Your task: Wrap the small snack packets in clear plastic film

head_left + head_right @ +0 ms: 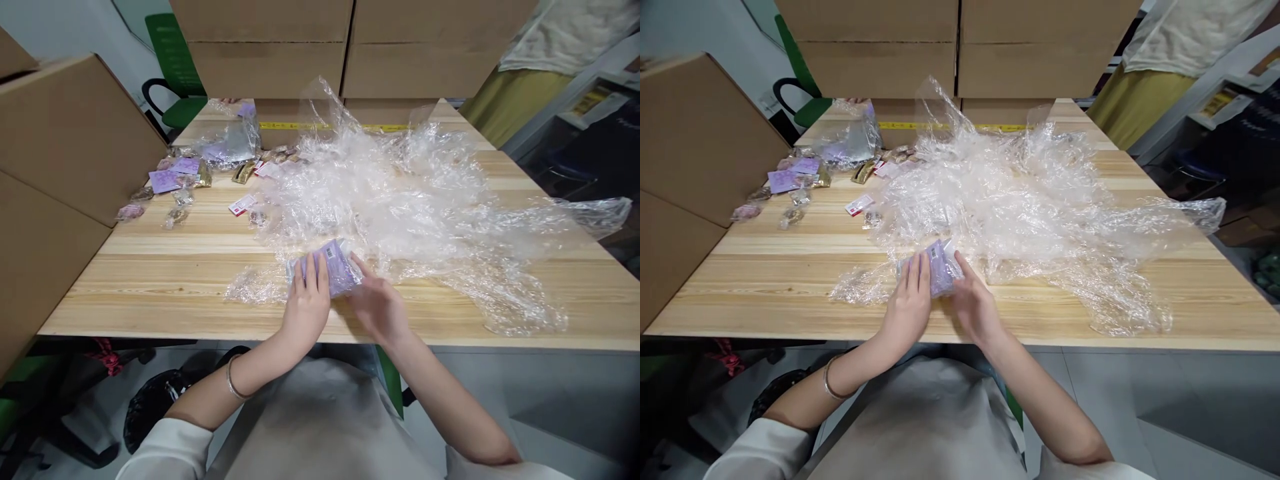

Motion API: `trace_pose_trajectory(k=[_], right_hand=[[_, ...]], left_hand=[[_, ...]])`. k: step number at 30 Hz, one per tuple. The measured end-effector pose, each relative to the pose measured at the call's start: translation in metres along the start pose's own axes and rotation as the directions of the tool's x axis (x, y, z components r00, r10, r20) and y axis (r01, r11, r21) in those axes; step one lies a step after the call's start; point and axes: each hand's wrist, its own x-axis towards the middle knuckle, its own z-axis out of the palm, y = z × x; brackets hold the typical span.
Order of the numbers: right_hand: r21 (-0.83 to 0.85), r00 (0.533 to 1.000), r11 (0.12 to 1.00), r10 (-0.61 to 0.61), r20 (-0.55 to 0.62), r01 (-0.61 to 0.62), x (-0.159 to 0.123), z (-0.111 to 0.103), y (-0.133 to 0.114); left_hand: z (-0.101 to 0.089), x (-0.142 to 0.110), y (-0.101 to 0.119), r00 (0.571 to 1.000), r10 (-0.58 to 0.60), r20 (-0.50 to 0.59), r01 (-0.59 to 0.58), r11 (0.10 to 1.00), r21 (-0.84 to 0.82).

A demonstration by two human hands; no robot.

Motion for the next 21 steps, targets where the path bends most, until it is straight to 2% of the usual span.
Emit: trace_pose_trajectory(k=[2,4,8,10,12,14,16,18,21], right_hand=[[0.069,0.993,0.993,0.097,-0.061,-0.093,0.004,0.005,-0.006],[0.051,0.986,0.990,0.137,-0.093,-0.132,0.007,0.008,-0.007],[-0.014,0.988,1.000,0.024,-0.154,-0.027,0.010,0.003,-0.002],[-0.047,0.977,0.998,-0.061,-0.203,0.053,0.008,-0.002,0.000],[-0.101,0.958,0.986,-0.153,-0.243,0.132,0.004,-0.006,-0.001],[-0.187,0.944,0.961,-0.243,-0.222,0.203,0.000,-0.007,-0.002],[-0.263,0.942,0.931,-0.299,-0.151,0.253,-0.003,-0.006,-0.004],[-0.289,0.947,0.918,-0.308,-0.087,0.272,-0.004,-0.005,-0.006],[-0.234,0.966,0.944,-0.252,-0.052,0.234,-0.003,-0.008,-0.006]], left_hand=[[0.005,-0.003,0.002,0.999,0.041,-0.018,-0.041,0.999,-0.017],[0.007,-0.003,0.003,0.995,0.091,-0.037,-0.093,0.995,-0.042],[-0.007,0.000,-0.002,0.980,0.195,-0.037,-0.198,0.961,-0.195],[-0.018,0.001,-0.005,0.988,0.155,-0.005,-0.147,0.925,-0.350],[-0.025,0.002,-0.007,0.999,-0.003,0.032,0.019,0.864,-0.503],[-0.029,0.004,-0.009,0.981,-0.179,0.079,0.187,0.739,-0.647],[-0.031,0.009,-0.011,0.954,-0.266,0.138,0.268,0.549,-0.792],[-0.035,0.017,-0.014,0.941,-0.260,0.217,0.293,0.304,-0.906],[-0.046,0.027,-0.019,0.921,-0.144,0.362,0.358,-0.057,-0.932]])
